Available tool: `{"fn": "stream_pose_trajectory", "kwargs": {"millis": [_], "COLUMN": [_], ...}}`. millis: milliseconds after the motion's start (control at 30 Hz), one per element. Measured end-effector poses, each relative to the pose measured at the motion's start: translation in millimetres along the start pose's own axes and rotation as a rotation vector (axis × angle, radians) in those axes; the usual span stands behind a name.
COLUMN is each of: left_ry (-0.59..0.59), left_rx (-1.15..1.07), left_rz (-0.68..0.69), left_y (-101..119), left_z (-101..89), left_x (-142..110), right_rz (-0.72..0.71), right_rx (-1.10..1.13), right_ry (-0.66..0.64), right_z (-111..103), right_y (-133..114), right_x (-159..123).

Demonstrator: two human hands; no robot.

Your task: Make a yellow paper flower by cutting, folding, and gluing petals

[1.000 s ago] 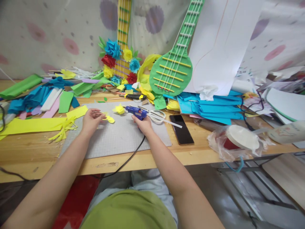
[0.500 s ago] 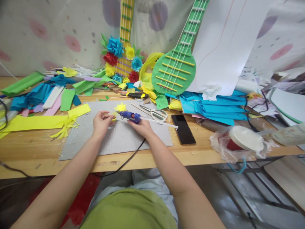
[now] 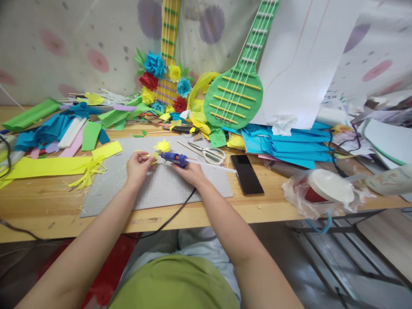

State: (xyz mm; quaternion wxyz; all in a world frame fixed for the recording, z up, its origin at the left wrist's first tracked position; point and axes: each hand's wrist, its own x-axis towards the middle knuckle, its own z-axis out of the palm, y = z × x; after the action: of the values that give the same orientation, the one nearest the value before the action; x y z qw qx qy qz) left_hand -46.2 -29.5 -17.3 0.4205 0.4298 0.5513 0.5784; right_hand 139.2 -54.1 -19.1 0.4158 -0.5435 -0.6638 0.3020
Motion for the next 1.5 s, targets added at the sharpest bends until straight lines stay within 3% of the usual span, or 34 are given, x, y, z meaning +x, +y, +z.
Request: {"fn": "stream_pose_trajectory", "kwargs": {"millis": [1167,1333,1500], "left_ry": [-0.080,-0.096,-0.096], "left_rx": [0.093,0.117,0.085], "left_rz": [0.024,0.022,0.038], "left_y": [-5.1,-6.0,-4.8], "left_z": [-0.1,-0.7,-1.5], "left_x": [-0.8,-1.3,-0.7], "right_rz": [-0.028,0.033,0.194], "right_rx": [-0.051,0.016,0.160], "right_ry": [-0.005,0.004,0.048], "right_z": [0.2,0.3,-2.1], "right_y": [0.5,-1.3,-0.1], "right_x": [0.6,0.1,4.2]}}
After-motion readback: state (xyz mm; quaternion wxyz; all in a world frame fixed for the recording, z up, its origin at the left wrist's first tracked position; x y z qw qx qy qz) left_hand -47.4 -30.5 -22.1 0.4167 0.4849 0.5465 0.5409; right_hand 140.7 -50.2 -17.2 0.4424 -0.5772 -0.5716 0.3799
